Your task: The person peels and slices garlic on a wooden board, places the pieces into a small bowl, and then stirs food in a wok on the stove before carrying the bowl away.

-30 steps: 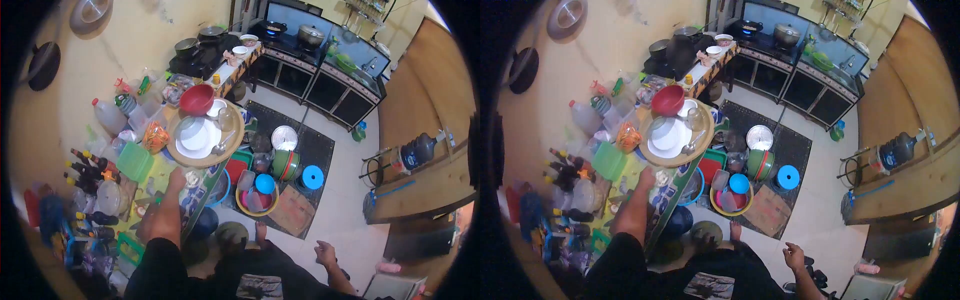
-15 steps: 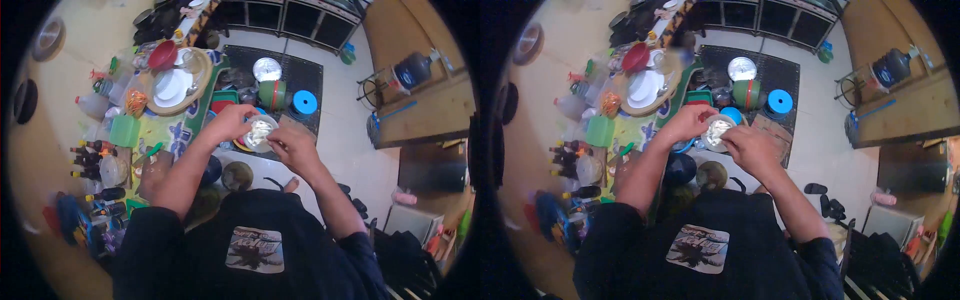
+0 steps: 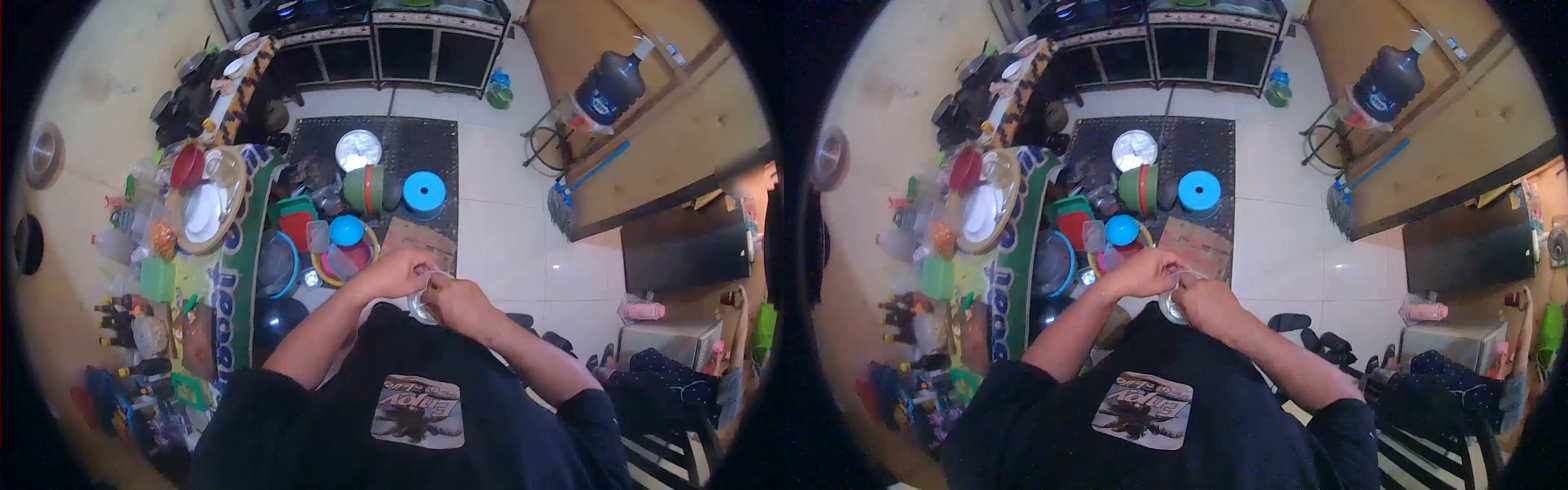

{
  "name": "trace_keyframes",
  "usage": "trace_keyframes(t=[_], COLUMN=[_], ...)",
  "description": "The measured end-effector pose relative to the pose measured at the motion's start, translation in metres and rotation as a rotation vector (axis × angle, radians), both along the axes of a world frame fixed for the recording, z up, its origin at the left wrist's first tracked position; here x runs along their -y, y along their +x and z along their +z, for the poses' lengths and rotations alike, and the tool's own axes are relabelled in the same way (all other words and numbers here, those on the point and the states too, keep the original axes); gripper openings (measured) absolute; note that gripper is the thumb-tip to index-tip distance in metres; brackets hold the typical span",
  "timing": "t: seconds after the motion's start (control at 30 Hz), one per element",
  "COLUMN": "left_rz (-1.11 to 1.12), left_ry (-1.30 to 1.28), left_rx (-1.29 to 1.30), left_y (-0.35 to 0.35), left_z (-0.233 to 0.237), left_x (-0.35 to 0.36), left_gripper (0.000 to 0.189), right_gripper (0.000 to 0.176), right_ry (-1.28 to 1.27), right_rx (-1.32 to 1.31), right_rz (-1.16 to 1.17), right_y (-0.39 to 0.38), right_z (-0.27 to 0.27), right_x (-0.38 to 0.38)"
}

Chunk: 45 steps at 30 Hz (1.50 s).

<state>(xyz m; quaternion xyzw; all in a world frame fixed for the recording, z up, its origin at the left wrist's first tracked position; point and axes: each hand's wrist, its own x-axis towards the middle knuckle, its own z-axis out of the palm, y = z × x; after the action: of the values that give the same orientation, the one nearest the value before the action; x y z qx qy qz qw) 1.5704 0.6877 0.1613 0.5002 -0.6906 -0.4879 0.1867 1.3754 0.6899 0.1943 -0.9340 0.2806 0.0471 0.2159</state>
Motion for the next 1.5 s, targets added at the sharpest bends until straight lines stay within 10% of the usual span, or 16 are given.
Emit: trace_keyframes(t=[0.43,0.9,1.23,1.5], left_rz=[-0.28,-0.107,0.388,0.5], left_ry=[0.018,-0.11,0.146,0.095], left_rx=[-0.04,-0.058,-0.678,-0.661], left_y=[-0.102,-0.209,-0.106,-0.005], left_z=[0.039,0.031,-0.028,0.002], left_x=[0.204,0.474,0.586,0.685], left_gripper=[0.031,0.036,0.039,0.057], right_gripper=[0.017,0.018,0.014,0.026], right_ry=[-0.002,0.026,0.034,0.219], right_rx=[0.32,0.408,0.296,0.374], right_rz=[-0.447,-0.091,0.329,0.459], right_y=[-0.101,-0.232,-0.106,0.012], right_z=[0.021,0.005,0.007,0.033], right_x=[0.15,0.459,0.671,0.818])
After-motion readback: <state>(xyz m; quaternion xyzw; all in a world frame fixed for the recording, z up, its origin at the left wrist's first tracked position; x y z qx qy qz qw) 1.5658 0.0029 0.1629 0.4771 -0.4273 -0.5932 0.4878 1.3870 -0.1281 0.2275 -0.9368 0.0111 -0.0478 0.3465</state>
